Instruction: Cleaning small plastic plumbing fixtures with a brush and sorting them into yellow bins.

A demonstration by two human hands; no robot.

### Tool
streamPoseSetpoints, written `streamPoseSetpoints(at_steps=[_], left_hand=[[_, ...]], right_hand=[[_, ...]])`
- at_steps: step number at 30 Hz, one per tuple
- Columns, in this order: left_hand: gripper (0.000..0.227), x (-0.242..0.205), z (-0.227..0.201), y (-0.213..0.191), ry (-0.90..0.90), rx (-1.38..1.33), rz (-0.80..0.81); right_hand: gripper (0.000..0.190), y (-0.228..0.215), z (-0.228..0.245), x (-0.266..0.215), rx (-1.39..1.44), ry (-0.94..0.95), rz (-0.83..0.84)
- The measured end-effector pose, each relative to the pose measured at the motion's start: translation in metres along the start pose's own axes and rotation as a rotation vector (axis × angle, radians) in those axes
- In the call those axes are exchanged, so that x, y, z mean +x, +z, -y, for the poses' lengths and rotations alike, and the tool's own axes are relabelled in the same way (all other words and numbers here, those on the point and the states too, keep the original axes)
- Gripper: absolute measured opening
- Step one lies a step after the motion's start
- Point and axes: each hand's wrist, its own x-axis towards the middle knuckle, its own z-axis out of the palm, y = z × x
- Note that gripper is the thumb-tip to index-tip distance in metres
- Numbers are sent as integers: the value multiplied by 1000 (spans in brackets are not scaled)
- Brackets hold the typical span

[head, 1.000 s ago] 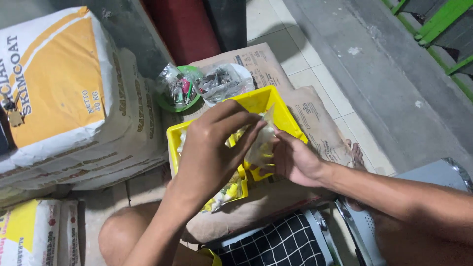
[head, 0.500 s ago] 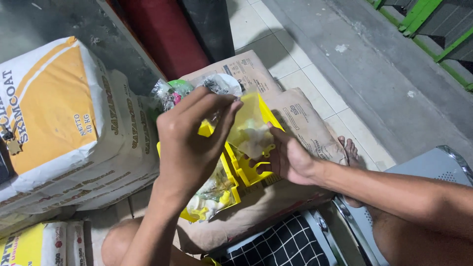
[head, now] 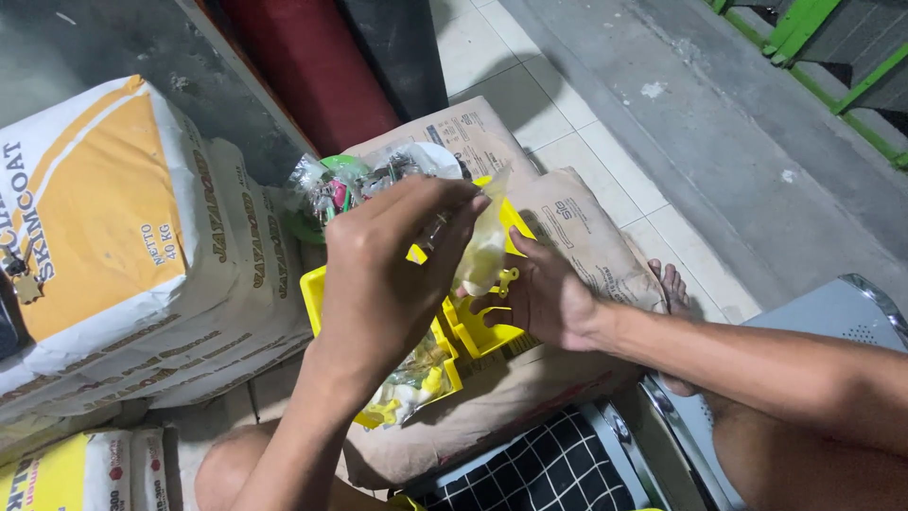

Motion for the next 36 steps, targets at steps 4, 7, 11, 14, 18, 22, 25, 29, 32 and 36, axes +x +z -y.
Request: streamPoseSetpoints(at_steps=[4,7,11,14,18,22,25,29,32,36], left_hand=[[8,-3,4,3,-13,1,0],[9,-6,2,8,-14,36,-50],[18,-5,14,-7,5,43,-119],[4,-9,27,-18,45,69,-200],[12,-42,59,-34,-121,82,-322],[16,-93,122,-10,-333,5,-443],[20,-125,133,10,-549,-37,-473],[23,-144,114,13,-675,-86,-425],[25,-133,101,10,-568,13,-357],[32,-133,99,8,-510,96,-241]], right_hand=[[66,2,2,1,-37,-5,6],[58,-1,1,-1,-19,-24,-6],[61,-13,-9,8,-38,-88,21],[49,-23,-11,10,-63,-67,-28],[43,-17,3,8,-131,-132,-95],[46,-15,19,9,-241,-211,-189],[43,-5,26,2,-270,-211,-228],[41,-1,17,-3,-302,-171,-252],[46,0,13,3,-382,-132,-268],[42,-6,5,2,-556,-118,-211]])
